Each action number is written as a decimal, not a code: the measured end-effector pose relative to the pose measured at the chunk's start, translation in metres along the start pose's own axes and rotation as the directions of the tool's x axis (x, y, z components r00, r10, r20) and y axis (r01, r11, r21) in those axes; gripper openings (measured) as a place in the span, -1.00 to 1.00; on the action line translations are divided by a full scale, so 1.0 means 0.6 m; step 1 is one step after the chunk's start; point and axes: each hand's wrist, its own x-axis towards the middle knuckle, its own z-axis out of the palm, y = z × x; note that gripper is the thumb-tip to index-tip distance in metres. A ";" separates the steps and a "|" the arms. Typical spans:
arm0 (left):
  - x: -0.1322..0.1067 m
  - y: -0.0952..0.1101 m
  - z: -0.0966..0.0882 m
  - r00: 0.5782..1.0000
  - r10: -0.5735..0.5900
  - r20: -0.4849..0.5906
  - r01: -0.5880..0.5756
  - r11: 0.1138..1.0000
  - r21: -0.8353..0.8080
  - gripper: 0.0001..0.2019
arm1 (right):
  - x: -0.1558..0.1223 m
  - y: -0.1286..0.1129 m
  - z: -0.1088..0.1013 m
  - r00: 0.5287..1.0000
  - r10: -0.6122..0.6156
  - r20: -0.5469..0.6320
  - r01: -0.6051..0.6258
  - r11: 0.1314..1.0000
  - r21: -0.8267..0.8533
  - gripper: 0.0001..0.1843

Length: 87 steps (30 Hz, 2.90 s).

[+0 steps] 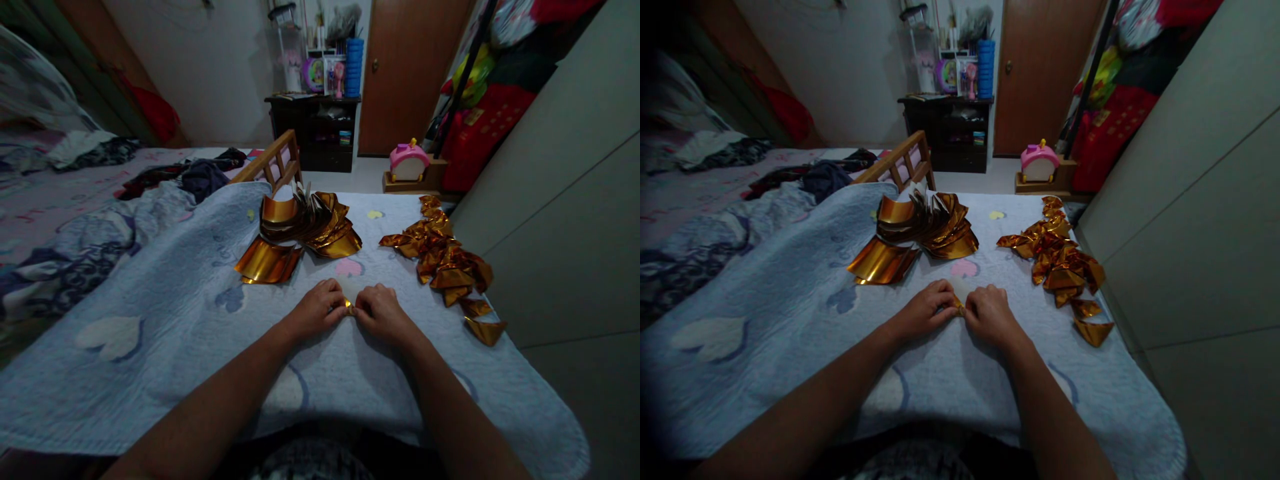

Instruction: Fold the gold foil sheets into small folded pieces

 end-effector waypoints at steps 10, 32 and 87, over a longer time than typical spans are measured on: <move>0.000 0.005 -0.002 1.000 -0.012 -0.019 0.012 1.000 -0.015 -0.87 | 0.002 0.000 0.006 1.000 0.021 -0.013 -0.021 0.999 -0.048 -0.86; 0.000 0.009 0.008 0.998 -0.042 -0.043 0.044 0.999 0.032 -0.91 | 0.006 -0.001 0.014 0.998 0.051 -0.034 -0.054 0.997 -0.062 -0.82; -0.006 -0.002 0.012 0.998 -0.030 -0.053 0.031 0.999 0.012 -0.84 | -0.008 -0.014 0.015 0.991 0.052 -0.124 -0.076 0.976 -0.204 -0.78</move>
